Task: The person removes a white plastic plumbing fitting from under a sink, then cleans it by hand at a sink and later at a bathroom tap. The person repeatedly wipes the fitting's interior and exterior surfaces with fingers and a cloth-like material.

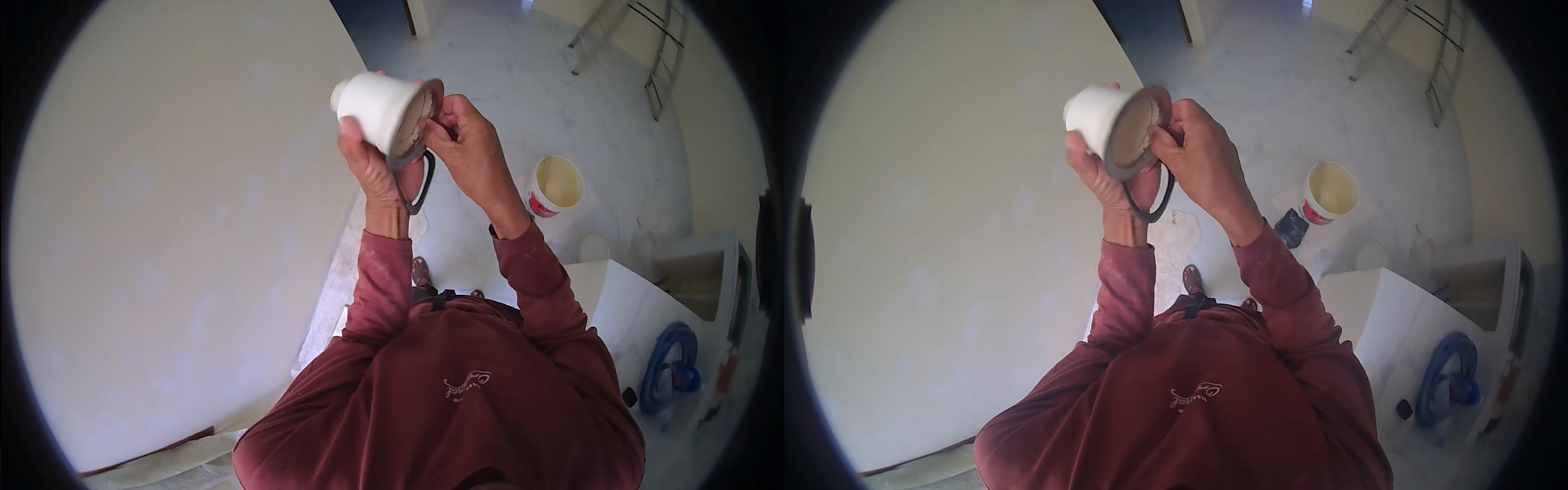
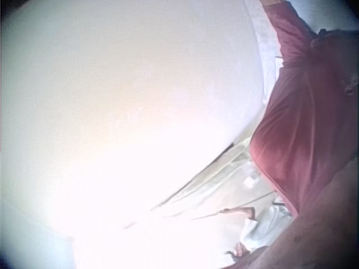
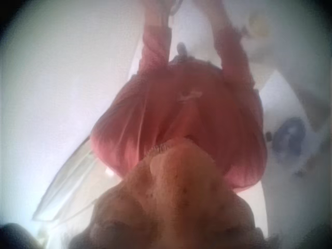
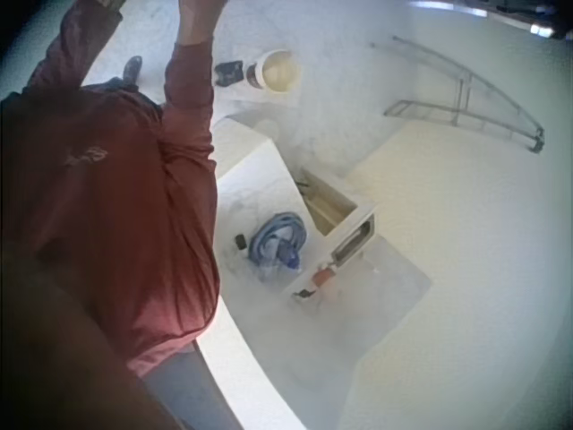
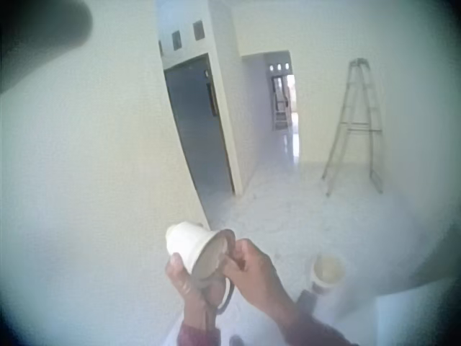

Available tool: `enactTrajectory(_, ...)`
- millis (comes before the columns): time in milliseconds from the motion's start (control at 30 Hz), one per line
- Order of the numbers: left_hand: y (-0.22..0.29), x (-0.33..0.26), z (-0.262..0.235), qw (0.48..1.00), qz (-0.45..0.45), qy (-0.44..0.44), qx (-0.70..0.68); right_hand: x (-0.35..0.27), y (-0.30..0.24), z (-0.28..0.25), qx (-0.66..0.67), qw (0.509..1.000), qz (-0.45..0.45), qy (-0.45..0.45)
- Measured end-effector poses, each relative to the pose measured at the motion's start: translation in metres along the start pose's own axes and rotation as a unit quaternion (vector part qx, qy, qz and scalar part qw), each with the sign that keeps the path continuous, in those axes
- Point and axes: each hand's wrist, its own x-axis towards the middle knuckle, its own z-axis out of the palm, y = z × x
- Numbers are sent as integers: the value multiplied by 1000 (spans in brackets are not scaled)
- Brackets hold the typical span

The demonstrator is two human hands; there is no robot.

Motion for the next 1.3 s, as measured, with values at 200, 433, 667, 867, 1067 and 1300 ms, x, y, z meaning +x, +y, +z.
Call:
enactTrajectory(200, -4, 2, -8, 999, 14, 20, 32, -14, 0, 3, -48, 999, 4, -21)
enactTrajectory(433, 0, 5, -16, 999, -10, 26, 33, -13, 0, 22, -11, 999, 15, -31)
enactTrajectory(667, -3, 7, -22, 990, 31, 106, 93, 1, 14, 35, -121, 989, -58, 67)
enactTrajectory(867, -4, 3, -24, 983, 52, 98, 147, -10, 32, 41, 142, 977, 143, -64)
enactTrajectory(1067, -7, 8, -30, 973, 38, 148, 171, 11, 28, 35, -131, 990, -12, 53)
enactTrajectory(1300, -8, 7, -29, 970, 35, 161, 178, 12, 36, 31, -110, 992, -49, 45)
